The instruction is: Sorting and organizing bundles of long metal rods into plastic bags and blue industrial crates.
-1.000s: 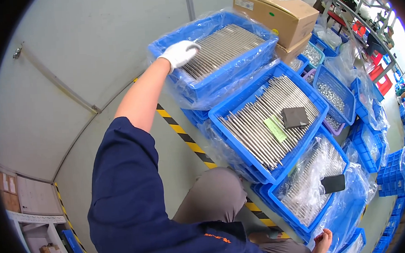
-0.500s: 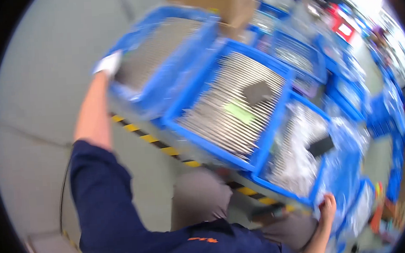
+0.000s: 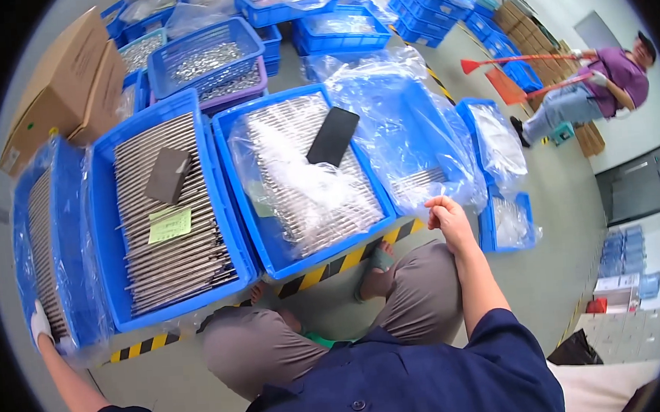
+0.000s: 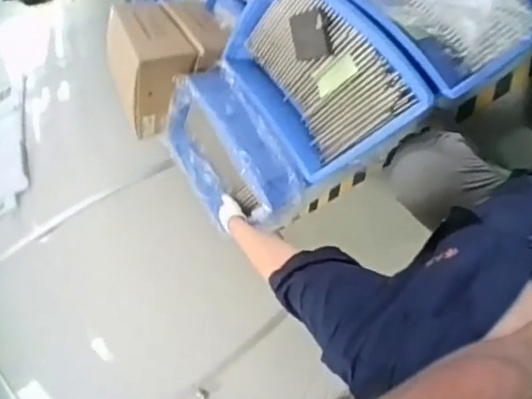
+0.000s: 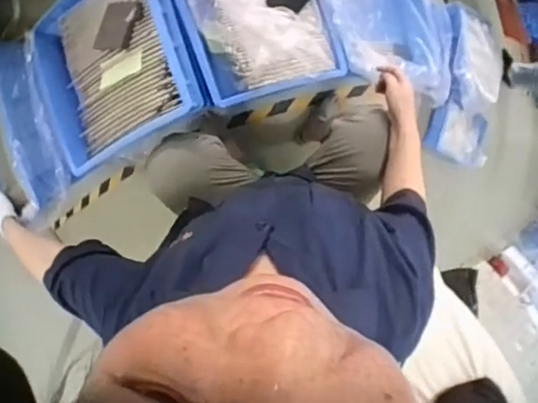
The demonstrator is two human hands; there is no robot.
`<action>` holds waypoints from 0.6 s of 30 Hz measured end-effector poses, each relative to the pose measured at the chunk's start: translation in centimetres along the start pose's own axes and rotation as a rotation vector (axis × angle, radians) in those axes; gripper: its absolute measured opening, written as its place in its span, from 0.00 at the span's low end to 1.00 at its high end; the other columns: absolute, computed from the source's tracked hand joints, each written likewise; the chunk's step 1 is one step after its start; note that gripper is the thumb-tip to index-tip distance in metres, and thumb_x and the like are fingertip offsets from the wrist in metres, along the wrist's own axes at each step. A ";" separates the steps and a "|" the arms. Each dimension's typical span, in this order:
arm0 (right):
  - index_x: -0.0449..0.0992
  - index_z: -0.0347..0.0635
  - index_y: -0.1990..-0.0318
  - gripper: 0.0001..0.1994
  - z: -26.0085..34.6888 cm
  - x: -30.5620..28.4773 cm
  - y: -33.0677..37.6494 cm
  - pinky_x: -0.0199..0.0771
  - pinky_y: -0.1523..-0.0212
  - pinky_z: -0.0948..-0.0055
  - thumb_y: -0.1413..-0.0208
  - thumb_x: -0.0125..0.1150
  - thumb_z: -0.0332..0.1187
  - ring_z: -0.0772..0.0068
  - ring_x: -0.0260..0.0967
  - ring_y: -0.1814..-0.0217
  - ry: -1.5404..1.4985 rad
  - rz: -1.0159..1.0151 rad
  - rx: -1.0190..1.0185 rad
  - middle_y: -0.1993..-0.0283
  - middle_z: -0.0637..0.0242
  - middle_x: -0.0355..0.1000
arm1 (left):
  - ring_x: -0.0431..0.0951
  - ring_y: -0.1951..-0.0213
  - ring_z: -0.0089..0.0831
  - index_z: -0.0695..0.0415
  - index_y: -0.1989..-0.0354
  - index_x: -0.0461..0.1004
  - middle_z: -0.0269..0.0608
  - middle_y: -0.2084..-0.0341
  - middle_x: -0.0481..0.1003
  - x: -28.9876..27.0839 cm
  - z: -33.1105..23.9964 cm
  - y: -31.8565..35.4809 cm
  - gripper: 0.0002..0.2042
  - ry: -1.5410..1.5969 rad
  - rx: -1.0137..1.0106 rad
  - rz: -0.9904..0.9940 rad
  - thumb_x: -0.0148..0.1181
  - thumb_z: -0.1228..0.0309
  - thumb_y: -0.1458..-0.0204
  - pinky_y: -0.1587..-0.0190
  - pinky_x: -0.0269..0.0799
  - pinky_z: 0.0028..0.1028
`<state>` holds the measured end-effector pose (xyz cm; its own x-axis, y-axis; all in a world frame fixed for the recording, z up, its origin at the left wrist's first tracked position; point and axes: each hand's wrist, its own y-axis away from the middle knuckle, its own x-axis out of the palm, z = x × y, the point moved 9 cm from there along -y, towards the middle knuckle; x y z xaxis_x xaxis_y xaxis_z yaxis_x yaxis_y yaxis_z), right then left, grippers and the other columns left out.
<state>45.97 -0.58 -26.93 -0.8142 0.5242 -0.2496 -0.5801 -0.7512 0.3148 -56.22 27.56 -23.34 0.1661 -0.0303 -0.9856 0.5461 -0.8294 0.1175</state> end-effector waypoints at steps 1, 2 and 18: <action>0.68 0.39 0.70 0.07 -0.2 -0.5 0.2 0.62 0.78 0.81 0.53 0.42 0.24 0.81 0.58 0.81 -0.020 -0.011 -0.012 0.82 0.71 0.61 | 0.66 0.54 0.41 0.71 0.55 0.62 0.56 0.58 0.67 0.0 -0.3 0.2 0.35 -0.004 0.018 0.000 0.33 0.45 0.51 0.52 0.58 0.32; 0.68 0.39 0.70 0.07 -0.4 -0.6 0.5 0.62 0.78 0.81 0.53 0.42 0.24 0.81 0.58 0.81 -0.035 -0.013 -0.006 0.82 0.71 0.61 | 0.67 0.54 0.42 0.71 0.55 0.63 0.55 0.58 0.67 -0.9 0.4 0.8 0.34 0.003 -0.004 -0.006 0.33 0.45 0.51 0.52 0.58 0.31; 0.69 0.39 0.68 0.07 -0.9 -5.8 3.0 0.63 0.78 0.81 0.54 0.43 0.26 0.81 0.59 0.81 -0.188 -0.072 -0.017 0.82 0.71 0.62 | 0.64 0.50 0.33 0.60 0.52 0.64 0.42 0.54 0.66 -16.4 -18.2 18.6 0.21 0.542 0.469 -0.772 0.38 0.57 0.46 0.48 0.55 0.24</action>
<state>48.96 -6.27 -25.33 -0.7617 0.6410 -0.0946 -0.6375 -0.7153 0.2865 -33.91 22.79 -2.75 0.3169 0.7558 -0.5730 0.3071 -0.6533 -0.6920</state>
